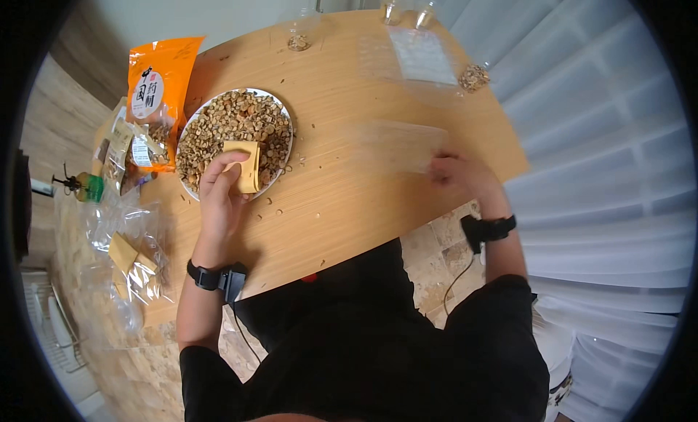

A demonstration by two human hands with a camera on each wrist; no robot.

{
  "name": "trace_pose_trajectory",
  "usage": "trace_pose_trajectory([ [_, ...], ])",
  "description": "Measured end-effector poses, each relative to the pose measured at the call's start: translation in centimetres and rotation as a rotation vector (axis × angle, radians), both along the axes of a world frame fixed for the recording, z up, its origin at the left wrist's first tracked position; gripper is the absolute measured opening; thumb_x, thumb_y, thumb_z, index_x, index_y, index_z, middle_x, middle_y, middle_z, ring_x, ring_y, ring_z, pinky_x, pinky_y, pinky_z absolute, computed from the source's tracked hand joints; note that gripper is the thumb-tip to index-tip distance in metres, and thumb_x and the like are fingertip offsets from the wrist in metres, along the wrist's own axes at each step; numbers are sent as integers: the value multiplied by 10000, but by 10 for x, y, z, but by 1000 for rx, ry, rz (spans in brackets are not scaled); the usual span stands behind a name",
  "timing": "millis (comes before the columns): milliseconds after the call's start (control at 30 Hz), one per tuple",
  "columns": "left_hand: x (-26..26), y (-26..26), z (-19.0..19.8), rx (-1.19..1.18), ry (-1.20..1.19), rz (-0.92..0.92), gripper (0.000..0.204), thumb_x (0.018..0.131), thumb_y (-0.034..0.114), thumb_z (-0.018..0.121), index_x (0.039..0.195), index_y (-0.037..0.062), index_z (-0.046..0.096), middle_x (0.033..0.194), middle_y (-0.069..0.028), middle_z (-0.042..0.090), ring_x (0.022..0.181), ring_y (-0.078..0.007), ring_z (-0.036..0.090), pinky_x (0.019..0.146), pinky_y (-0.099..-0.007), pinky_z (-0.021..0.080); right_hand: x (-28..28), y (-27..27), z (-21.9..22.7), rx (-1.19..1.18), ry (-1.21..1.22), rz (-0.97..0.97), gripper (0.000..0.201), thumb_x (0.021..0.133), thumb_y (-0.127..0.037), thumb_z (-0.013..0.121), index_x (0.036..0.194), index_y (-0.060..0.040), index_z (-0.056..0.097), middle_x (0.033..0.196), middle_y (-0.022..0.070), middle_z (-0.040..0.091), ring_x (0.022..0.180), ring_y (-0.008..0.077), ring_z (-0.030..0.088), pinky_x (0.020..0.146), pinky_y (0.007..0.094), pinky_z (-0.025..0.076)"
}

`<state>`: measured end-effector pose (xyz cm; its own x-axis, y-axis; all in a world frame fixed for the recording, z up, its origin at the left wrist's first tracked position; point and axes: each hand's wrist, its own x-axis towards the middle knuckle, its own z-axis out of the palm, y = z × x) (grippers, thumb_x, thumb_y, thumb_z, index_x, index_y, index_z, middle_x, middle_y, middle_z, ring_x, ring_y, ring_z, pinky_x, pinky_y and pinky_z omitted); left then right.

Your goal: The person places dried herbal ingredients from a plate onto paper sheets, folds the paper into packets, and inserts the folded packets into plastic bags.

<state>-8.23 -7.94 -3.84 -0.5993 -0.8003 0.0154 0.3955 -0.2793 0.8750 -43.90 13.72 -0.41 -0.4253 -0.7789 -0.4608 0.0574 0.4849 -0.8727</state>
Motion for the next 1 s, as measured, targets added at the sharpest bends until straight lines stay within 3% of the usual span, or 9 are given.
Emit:
trace_pose_trajectory([
  [167,-1,-2,8,-83,-94,11,313,898,46,447,1200,81,523,1045,-24,596,698,-58,567,481,-174,403,-112,43,-13,123,118,111,122,859,-130,622,955,-61,590,784,16,602,690,100,598,586,238,488],
  [233,-2,0,14,-26,-114,64,403,889,32,443,1286,106,449,1123,-17,557,728,-47,569,468,-154,406,-120,48,-2,161,110,158,180,851,-135,642,1010,-68,591,811,6,596,704,100,597,598,242,506],
  [433,3,-7,11,-16,-92,48,439,884,26,441,1317,96,422,1119,-31,557,768,-56,567,503,-169,413,-134,71,5,371,206,242,174,864,-111,627,1026,-76,574,782,-3,588,651,86,562,581,236,470],
  [500,2,-10,9,-11,-81,86,446,876,11,447,1314,96,429,1075,-25,574,720,-45,554,498,-167,410,-139,78,6,3,-78,183,209,878,-115,639,1068,-74,565,784,14,598,683,107,594,605,239,486],
  [533,1,-10,8,-11,-70,111,453,868,-5,454,1310,95,436,1030,-19,591,673,-35,541,492,-165,407,-141,76,8,4,-77,188,209,878,-115,639,1068,-74,565,784,14,598,683,107,594,605,239,486],
  [600,-1,-9,11,-2,-59,141,452,866,-6,455,1307,92,440,1036,-20,591,677,-37,544,495,-164,407,-143,75,17,-326,1,151,193,889,-109,626,1069,-67,568,751,10,588,660,101,572,600,225,450],
  [733,0,-9,11,-20,-62,142,451,865,-9,454,1306,88,443,1054,-25,591,695,-37,553,500,-164,408,-145,70,33,-355,63,172,186,890,-101,621,1066,-72,571,736,0,578,646,93,550,594,212,425],
  [833,4,-11,11,-61,-129,89,467,870,12,441,1333,64,409,1160,-48,549,848,-74,578,594,-180,448,-147,71,30,-206,104,219,212,888,-121,627,1085,-73,565,751,-1,593,670,91,557,592,216,427],
  [1000,2,-11,9,-35,-73,116,486,874,31,450,1355,58,389,1168,-53,551,855,-90,579,611,-202,446,-145,67,9,349,241,247,241,868,-164,642,1084,-78,580,831,20,643,716,95,600,640,228,469],
])
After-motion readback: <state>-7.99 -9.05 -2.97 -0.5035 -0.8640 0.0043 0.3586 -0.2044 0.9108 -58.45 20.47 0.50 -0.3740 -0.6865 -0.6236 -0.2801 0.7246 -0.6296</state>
